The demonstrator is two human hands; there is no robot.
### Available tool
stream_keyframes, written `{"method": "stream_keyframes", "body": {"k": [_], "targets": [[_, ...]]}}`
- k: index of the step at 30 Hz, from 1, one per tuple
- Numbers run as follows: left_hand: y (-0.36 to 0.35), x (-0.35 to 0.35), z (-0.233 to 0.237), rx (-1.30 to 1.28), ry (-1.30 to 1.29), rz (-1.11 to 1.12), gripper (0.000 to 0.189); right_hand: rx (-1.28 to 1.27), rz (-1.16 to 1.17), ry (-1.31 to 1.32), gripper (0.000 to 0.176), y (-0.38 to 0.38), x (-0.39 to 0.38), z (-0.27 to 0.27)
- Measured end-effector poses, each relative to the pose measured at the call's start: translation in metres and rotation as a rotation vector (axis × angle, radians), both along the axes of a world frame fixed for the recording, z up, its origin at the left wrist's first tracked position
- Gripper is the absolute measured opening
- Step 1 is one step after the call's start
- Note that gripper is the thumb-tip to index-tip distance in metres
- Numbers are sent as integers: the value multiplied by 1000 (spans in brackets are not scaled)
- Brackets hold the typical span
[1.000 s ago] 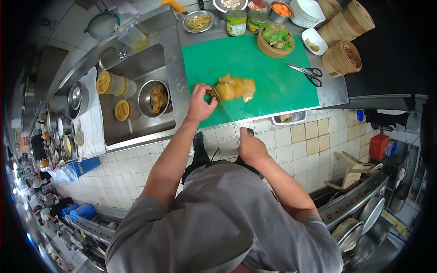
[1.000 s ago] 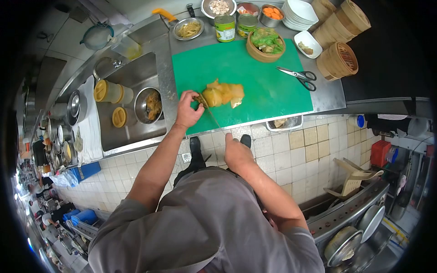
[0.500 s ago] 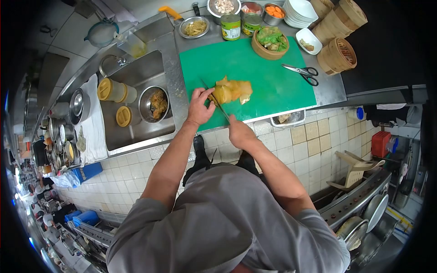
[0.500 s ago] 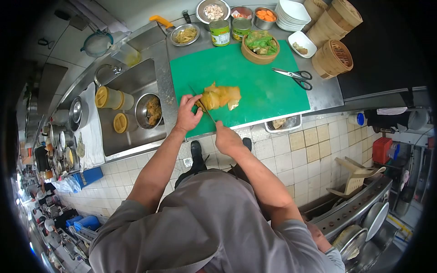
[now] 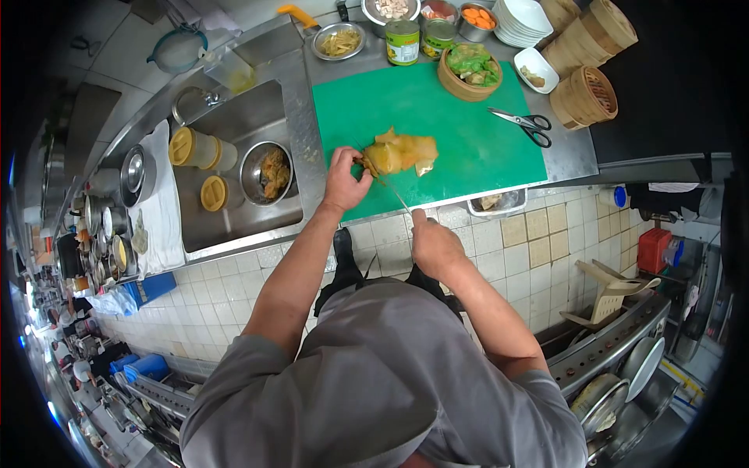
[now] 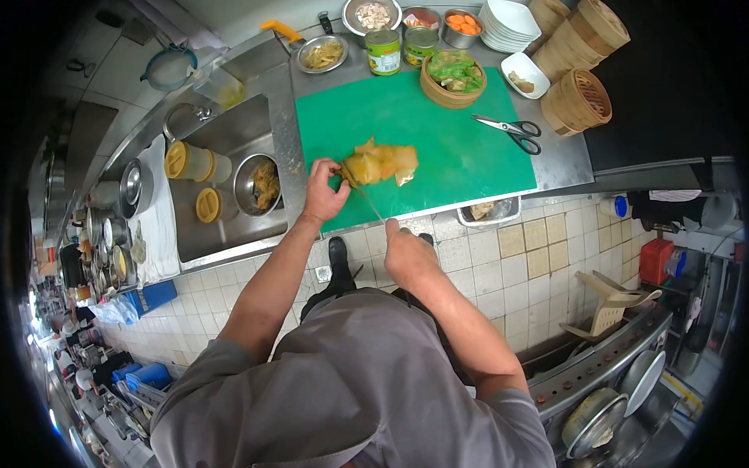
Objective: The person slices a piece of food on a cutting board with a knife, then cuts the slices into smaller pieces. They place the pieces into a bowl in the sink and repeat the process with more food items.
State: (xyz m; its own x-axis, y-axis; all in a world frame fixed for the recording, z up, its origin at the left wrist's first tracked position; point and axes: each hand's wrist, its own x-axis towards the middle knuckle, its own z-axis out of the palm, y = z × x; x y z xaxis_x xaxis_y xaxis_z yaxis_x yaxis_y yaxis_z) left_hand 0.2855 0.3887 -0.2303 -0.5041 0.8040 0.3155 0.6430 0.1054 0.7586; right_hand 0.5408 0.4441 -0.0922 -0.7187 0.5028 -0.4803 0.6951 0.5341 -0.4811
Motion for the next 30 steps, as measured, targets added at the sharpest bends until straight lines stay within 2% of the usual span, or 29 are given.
{"method": "stream_keyframes", "body": {"k": [4, 9, 18, 22, 24, 30], "targets": [[1, 0, -3, 0, 4, 10, 43, -1, 0, -40, 19, -11, 9, 3], [1, -1, -6, 25, 25, -2, 44, -8, 28, -127, 29, -13, 5, 10], [2, -4, -10, 22, 53, -6, 43, -26, 33, -71, 31, -9, -9, -11], [3, -3, -5, 17, 8, -11, 44, -31, 29, -71, 32, -7, -13, -9], [2, -2, -3, 13, -13, -8, 45, -21, -12, 5, 26, -9, -7, -9], [2, -1, -5, 10, 6, 2, 45, -16, -7, -25, 26, -13, 0, -3]]}}
